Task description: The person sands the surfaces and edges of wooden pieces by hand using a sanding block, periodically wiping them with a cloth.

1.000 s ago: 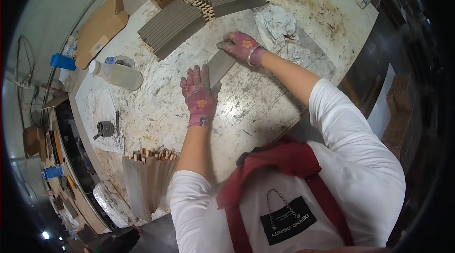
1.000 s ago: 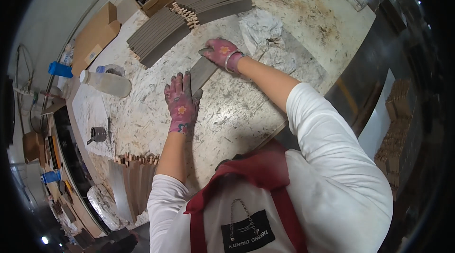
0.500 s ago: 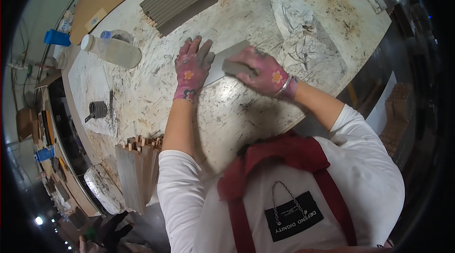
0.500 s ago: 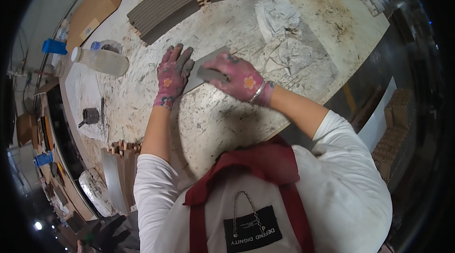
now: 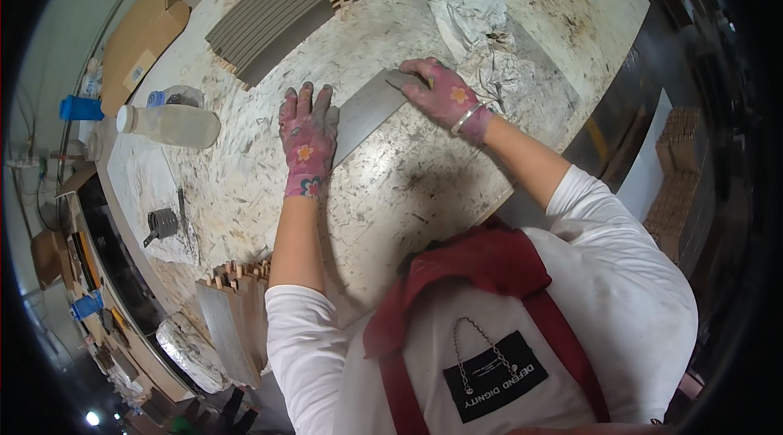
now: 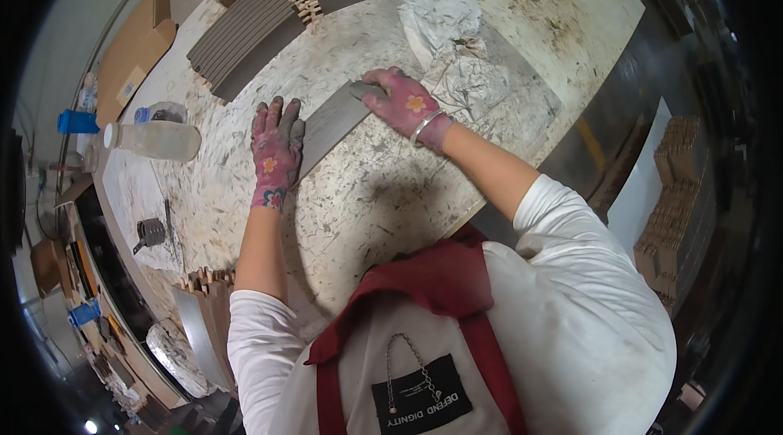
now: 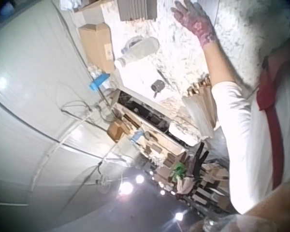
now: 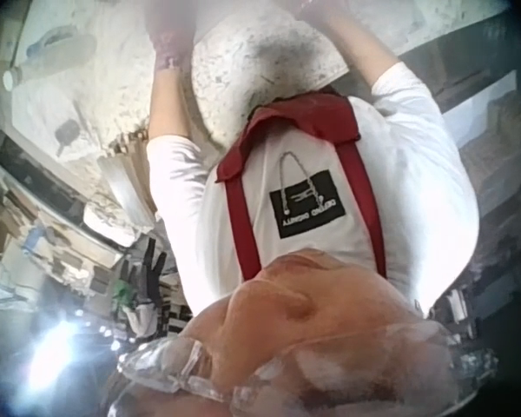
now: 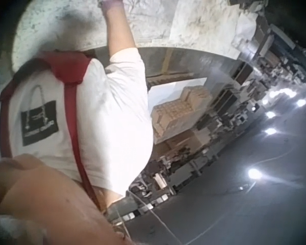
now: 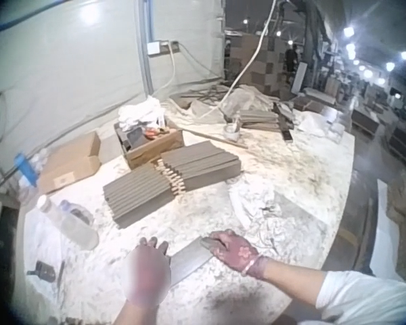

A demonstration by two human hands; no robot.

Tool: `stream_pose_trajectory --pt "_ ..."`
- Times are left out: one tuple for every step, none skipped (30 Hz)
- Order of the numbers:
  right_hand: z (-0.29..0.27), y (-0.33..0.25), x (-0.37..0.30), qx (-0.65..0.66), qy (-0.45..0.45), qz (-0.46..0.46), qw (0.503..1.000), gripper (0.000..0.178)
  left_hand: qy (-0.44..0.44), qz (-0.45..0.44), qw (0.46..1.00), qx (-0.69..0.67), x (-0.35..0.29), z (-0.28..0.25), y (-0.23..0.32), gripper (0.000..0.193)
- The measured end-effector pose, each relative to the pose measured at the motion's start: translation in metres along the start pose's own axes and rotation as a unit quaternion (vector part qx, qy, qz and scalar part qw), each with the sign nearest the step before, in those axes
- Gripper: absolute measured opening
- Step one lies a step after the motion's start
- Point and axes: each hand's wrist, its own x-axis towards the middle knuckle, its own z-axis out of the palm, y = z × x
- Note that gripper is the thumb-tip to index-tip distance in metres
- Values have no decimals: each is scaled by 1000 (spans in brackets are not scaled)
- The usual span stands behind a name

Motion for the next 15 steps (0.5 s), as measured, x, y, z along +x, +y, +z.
stream_pose_trajectory --pt "-4 -6 -6 -26 -11 5 1000 43 3 1 1000 2 0 1 -1 39" --pt "-8 -11 -15 -47 -21 1 999 42 6 0 1000 5 0 2 -1 39" --pt "-14 -16 -28 -68 -19 -46 996 34 -1 -8 1000 6 0 2 -2 39" --pt "-18 -19 -39 -84 -46 -41 995 32 12 6 1000 3 -1 3 -3 39" --pt "-20 -23 -50 -99 -83 -33 991 29 17 13 1000 0 -2 4 -4 39" --pt "-18 -26 -59 -127 -125 -10 984 27 18 19 1000 -3 -2 4 -5 39" --pt "-10 -30 -64 -164 -130 -120 970 27 11 32 999 -8 -2 3 -7 41" --pt "6 -35 -61 -237 -98 -305 917 28 -3 37 999 -6 -1 2 -8 42" --pt "22 -40 -55 -205 -128 -322 916 25 -16 43 999 -3 0 1 -9 43" --pt "40 -44 -47 -189 -163 -334 909 23 -9 59 998 -6 2 -1 -11 44" --pt "61 -50 -42 -192 -163 -362 898 21 -60 53 997 -6 4 -4 -13 49" --pt "81 -55 -37 -195 -162 -388 886 20 -90 51 995 -3 6 -6 -15 50" --pt "97 -59 -34 -199 -160 -413 874 20 -106 54 993 -1 8 -9 -17 51" --pt "108 -63 -31 -206 -155 -418 871 19 -127 60 990 -6 10 -12 -18 52" --pt "117 -65 -28 -215 -149 -421 868 19 -143 67 987 -4 11 -15 -19 55"
